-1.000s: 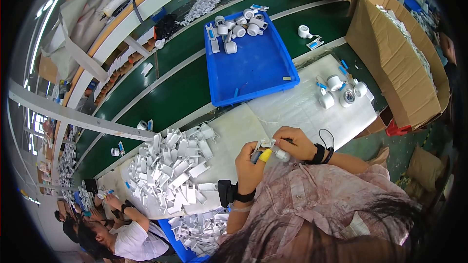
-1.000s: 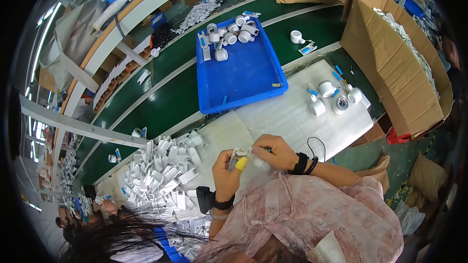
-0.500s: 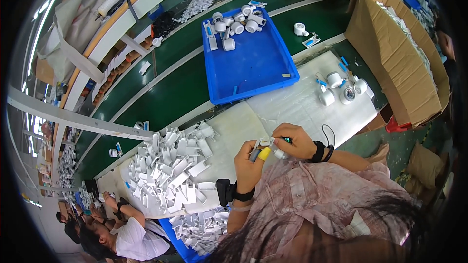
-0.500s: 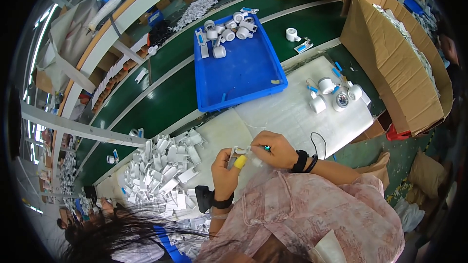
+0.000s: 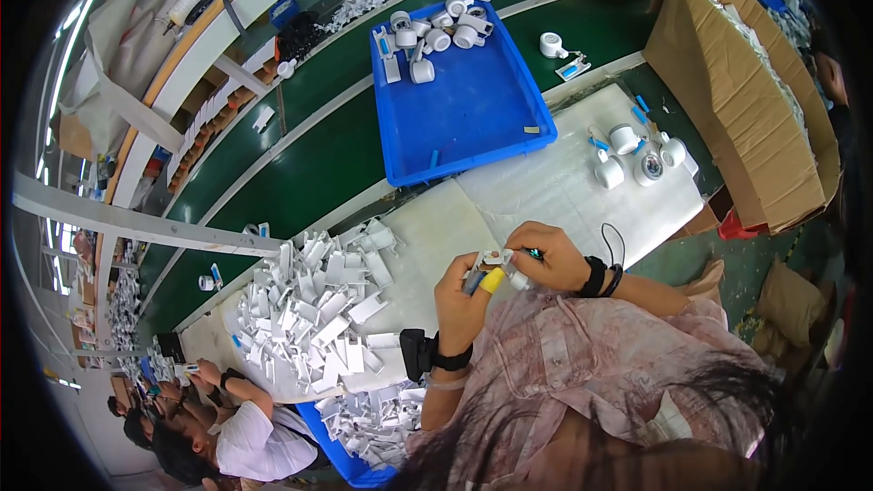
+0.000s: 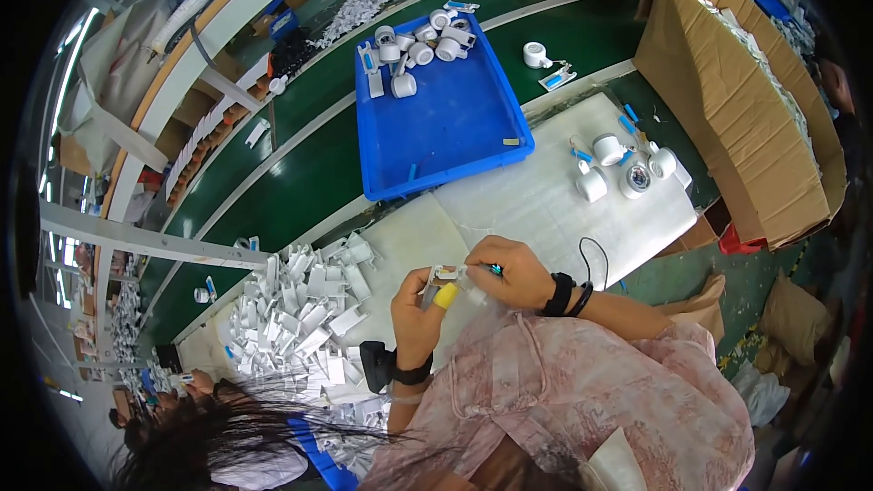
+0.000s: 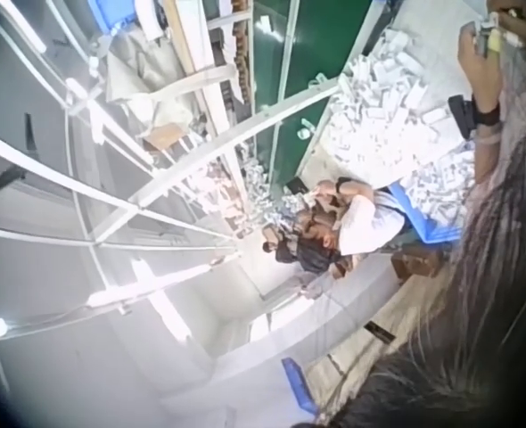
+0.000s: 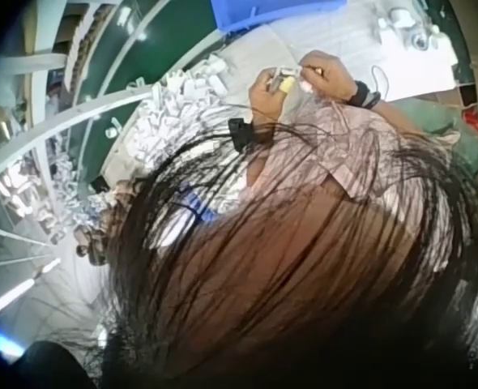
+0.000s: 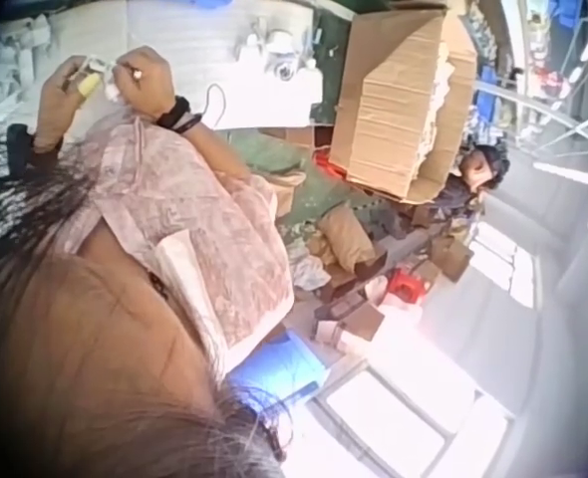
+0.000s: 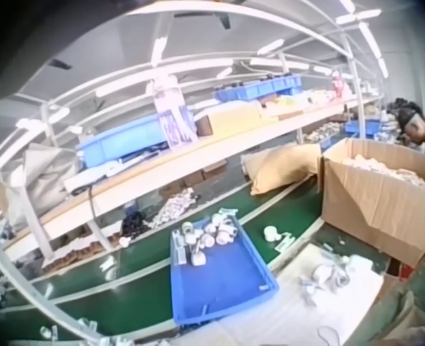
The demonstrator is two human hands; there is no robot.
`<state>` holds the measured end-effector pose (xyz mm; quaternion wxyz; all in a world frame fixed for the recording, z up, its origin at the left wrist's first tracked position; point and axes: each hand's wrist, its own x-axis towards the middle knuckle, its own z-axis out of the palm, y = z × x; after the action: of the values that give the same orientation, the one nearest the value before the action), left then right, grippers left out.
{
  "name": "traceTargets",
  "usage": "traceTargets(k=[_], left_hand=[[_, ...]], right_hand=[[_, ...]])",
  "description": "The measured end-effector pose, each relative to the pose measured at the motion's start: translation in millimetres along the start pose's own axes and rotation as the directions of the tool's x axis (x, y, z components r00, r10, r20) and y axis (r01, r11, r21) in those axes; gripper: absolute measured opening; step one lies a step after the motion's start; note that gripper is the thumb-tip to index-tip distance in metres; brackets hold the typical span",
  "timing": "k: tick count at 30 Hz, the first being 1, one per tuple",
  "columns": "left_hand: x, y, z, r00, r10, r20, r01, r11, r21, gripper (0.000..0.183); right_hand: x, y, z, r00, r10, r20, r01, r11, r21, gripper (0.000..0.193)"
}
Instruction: The person assembles handheld fans by picking up a motor and a battery, fitting them into a white plastic housing, and snapping a plastic cover onto the assembly.
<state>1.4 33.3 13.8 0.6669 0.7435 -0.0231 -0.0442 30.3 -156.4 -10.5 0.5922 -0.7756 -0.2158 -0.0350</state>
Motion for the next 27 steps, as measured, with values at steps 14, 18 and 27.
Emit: traceTargets(k=[14,18,27], left_hand=[[2,-4,0,0.998,-0.050,0.025,0.052,0.992,-0.111,0.020],[8,-6,0,1.000,-0.003,0.015,0.006,0.983,-0.182,0.019],[75,-23,-104,0.982,0.049,-0.184,-0.043,0.998,0.038,0.018]], right_hand=[[-1,-1,-3,0.999,0.029,0.043,-0.030,0.999,0.017,0.012],[1,3,-2,0.990,0.113,0.083,-0.112,0.994,-0.014,0.019],[21,20,-31,0.953,0.240,0.186,-0.222,0.969,-0.113,0.033]])
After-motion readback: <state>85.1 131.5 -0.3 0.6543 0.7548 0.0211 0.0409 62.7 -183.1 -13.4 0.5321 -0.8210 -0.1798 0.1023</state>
